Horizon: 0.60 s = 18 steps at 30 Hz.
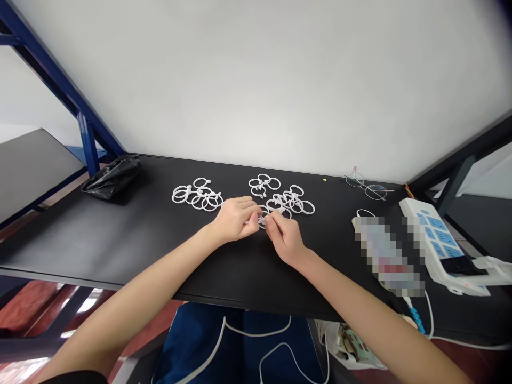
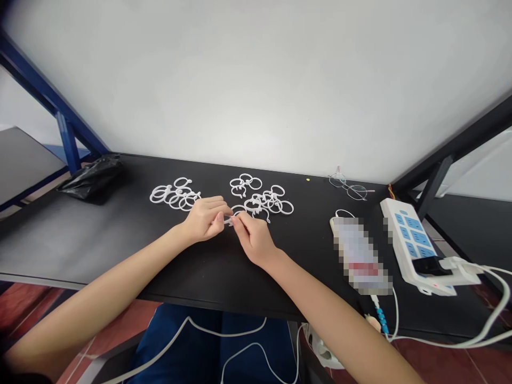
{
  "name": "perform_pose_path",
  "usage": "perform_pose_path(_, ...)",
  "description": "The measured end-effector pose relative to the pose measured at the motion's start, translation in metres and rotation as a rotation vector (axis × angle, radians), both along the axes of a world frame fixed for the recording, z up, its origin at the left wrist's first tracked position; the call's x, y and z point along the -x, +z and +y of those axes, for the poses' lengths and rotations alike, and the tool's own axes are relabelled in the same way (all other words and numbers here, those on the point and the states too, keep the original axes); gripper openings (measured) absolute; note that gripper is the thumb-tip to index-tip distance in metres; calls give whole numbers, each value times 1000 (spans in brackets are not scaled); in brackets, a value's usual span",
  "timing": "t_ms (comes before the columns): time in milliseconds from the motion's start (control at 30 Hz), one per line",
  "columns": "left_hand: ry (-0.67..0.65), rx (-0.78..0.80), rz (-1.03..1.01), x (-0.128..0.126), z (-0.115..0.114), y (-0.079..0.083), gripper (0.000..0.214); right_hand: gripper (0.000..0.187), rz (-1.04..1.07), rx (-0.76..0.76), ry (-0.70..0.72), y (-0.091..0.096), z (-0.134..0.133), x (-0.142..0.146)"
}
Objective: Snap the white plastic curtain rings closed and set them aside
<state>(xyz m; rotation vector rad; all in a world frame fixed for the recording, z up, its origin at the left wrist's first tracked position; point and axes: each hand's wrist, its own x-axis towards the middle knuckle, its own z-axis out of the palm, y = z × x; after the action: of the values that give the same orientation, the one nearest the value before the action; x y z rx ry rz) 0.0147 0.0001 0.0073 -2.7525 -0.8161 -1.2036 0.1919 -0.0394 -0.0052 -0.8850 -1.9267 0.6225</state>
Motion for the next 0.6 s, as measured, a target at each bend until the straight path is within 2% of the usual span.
perform_pose_path(333, 176, 71, -14, -6, -5, 3, 28, 30, -74, 26, -30, -1, 3, 0)
perform_pose_path(500, 173, 125, -41, -6, -6, 4, 25, 27, -71, 48, -19, -1, 3, 0)
perform_pose_path(600, 138, 214, -90, -6, -6, 4, 23, 27, -70, 53, 10, -1, 3, 0)
